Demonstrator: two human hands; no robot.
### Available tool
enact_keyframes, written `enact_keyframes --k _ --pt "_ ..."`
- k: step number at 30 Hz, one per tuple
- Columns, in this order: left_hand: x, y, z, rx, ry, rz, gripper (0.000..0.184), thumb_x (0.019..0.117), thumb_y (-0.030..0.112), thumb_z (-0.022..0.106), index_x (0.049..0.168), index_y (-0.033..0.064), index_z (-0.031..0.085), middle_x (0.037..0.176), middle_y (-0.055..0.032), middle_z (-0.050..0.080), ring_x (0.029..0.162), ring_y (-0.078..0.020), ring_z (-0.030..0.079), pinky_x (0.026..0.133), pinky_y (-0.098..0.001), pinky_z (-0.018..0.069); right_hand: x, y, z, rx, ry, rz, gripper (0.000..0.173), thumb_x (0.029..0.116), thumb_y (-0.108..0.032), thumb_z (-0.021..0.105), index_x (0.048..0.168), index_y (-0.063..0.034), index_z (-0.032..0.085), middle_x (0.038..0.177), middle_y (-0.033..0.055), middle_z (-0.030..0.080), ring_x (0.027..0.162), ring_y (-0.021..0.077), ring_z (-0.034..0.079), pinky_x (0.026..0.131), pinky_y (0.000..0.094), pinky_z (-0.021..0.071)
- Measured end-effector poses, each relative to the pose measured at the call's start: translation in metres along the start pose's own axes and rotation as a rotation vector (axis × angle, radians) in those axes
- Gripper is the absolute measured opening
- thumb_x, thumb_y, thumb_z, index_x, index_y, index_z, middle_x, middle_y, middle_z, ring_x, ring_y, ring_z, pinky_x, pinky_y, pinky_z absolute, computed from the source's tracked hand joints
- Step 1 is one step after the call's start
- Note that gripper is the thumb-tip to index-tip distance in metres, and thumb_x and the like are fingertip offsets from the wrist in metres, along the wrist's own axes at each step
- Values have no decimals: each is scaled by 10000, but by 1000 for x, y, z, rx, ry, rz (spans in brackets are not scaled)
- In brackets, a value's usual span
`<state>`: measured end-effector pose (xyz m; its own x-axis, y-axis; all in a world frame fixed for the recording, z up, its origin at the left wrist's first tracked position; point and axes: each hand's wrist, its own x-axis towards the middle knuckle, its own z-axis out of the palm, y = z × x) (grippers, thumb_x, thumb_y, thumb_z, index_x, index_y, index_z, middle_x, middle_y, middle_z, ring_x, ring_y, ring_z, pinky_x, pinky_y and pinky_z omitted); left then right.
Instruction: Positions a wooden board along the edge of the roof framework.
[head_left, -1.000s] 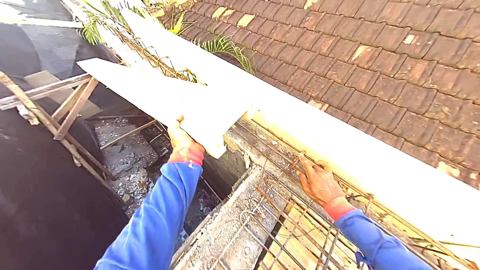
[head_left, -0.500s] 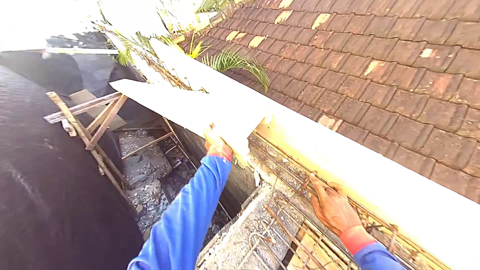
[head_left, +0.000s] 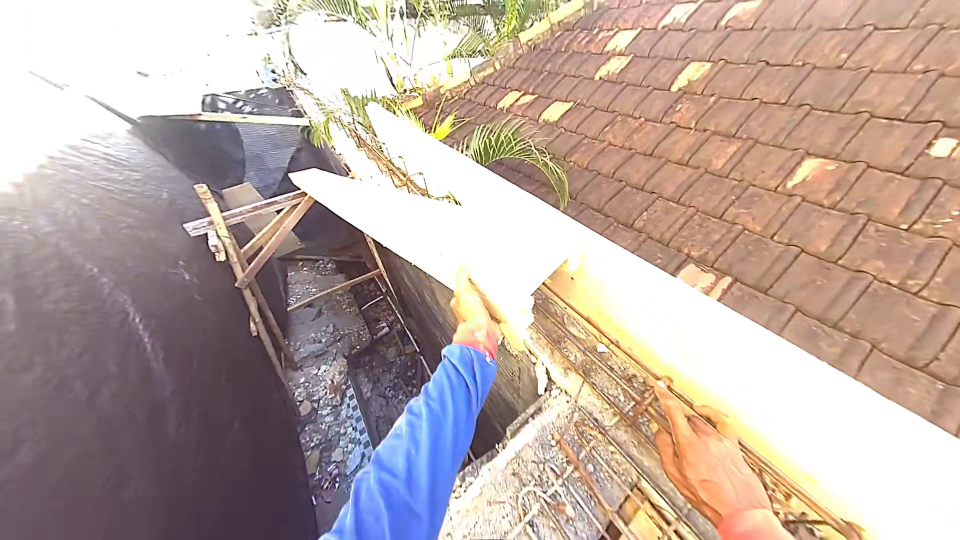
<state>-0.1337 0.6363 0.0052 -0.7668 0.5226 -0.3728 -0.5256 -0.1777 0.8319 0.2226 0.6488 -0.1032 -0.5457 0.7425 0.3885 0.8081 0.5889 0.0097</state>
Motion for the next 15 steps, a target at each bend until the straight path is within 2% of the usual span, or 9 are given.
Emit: enact_keyframes --k 2,4,7,11,13,15 --pt "0 -8 0 39 16 6 812 834 784 575 1280 107 621 1197 -164 676 1081 -318 656 862 -583 543 0 -1 -1 -2 -10 -7 577 945 -313 448 1451 -72 585 712 109 721 714 340 725 963 570 520" --pt "-3 -17 0 53 52 0 813 831 787 565 1275 108 622 1174 -171 682 1061 -324 661 845 -590 543 -2 -3 -4 1 -55 12 573 953 -301 460 1472 -83 566 746 119 734 764 356 733 996 570 506" --pt "3 -22 5 -5 105 13 714 903 692 577 1254 72 626 1157 -194 679 1044 -345 663 835 -599 540 -3 -4 -3 -3 -24 15 573 940 -300 464 1454 -80 587 699 110 718 716 349 728 970 567 520" --pt "6 1 24 -15 191 -27 758 921 605 620 1387 15 521 1255 -246 628 1135 -388 624 902 -622 524 -5 -2 -3 4 -30 10 582 936 -298 480 1464 -73 574 728 125 725 752 372 728 962 578 517" --pt "9 11 26 19 232 -45 777 898 619 637 1366 5 548 1230 -254 640 1121 -395 633 890 -627 531 -5 -3 -4 21 -35 -1 589 938 -303 480 1477 -80 562 740 124 730 773 375 730 959 573 522" --pt "7 20 28 42 214 -35 759 908 620 636 1331 -6 564 1209 -255 639 1104 -395 630 872 -631 531 -2 -1 -3 18 -2 -23 574 964 -318 451 1477 -84 561 715 107 718 715 341 724 948 572 531"
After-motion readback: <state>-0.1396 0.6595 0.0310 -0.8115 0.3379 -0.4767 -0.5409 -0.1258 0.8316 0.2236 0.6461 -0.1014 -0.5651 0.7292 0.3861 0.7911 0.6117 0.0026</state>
